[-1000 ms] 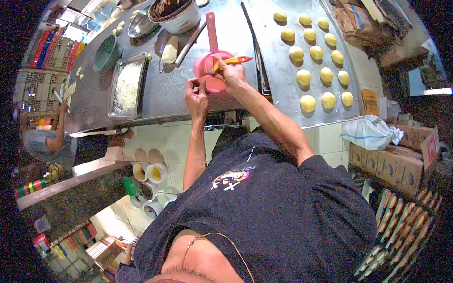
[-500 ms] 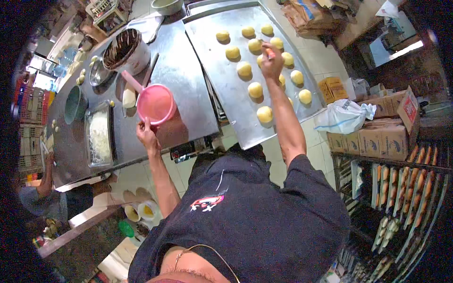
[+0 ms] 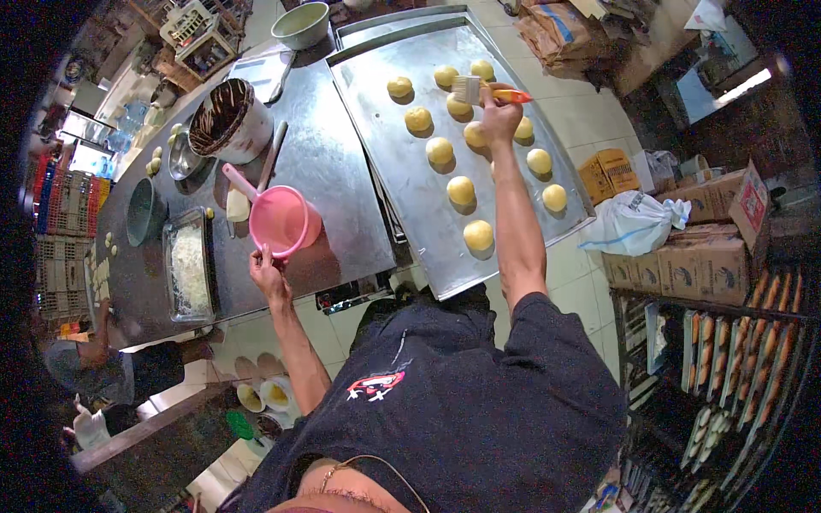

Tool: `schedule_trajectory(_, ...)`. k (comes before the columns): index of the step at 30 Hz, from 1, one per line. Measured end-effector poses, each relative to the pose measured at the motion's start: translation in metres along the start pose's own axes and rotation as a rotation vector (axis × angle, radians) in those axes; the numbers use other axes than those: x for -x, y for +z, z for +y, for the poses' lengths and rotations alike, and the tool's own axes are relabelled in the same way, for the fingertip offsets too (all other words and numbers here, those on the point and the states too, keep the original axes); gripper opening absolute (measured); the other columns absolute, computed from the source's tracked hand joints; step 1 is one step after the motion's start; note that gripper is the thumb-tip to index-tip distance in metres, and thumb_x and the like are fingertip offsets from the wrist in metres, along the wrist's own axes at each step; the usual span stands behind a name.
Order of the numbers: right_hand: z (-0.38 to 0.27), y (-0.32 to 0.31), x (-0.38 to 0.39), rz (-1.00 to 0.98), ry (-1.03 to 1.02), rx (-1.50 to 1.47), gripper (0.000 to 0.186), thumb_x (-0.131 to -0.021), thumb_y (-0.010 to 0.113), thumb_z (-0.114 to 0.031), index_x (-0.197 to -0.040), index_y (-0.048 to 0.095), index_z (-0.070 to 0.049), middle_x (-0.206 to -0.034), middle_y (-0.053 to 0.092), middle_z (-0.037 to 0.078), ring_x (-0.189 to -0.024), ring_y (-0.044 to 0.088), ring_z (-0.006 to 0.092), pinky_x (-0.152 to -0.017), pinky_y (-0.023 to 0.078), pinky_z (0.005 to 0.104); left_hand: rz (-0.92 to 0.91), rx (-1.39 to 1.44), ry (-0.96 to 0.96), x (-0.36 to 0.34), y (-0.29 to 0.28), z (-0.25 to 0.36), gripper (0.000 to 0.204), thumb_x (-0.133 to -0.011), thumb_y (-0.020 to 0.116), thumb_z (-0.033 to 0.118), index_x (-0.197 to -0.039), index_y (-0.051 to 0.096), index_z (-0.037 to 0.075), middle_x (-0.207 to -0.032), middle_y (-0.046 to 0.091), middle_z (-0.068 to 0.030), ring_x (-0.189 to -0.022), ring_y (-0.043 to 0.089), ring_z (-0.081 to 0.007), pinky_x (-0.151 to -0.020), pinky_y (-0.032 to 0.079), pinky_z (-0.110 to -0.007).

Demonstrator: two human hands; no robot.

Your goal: Preparing dough balls by flattening them with a rolling pin, filling them with chocolate and grated cheese, and then brushing the finished rolls with egg wash.

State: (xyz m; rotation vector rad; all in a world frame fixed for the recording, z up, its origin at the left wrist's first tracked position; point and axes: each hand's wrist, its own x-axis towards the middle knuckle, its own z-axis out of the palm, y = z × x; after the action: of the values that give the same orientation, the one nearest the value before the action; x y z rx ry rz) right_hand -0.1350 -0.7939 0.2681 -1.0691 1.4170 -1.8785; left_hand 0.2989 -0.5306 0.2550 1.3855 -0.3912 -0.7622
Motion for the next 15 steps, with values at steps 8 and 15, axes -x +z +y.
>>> schedule_trajectory(8,-0.011,-0.025,-0.002,0.006,-0.341,0.375,0.008,-0.084,0.066,-0.009,-0.09,0.063,-0.005,-0.084,0.069,0.009,-0.078,0.067,0.0254,-0.069,0.05,0.0355,-0.027,-0.046,-0.005,-0.003,-0.002,-0.003,0.016,-0.094,0.059,0.019,-0.089,0.051,0.006,-0.07,0.056,-0.0018,-0.053,0.054,-0.0106,-0.047,0.047,-0.023)
schedule_trajectory(15,-0.024,-0.056,0.032,-0.194,-0.411,0.717,0.007,-0.086,0.059,-0.005,-0.092,0.061,-0.007,-0.085,0.067,0.012,-0.08,0.065,0.0342,-0.068,0.049,0.0417,-0.005,-0.018,-0.014,-0.01,0.006,0.001,0.017,-0.095,0.058,0.018,-0.092,0.051,0.004,-0.072,0.057,-0.004,-0.054,0.056,-0.0116,-0.049,0.05,-0.023)
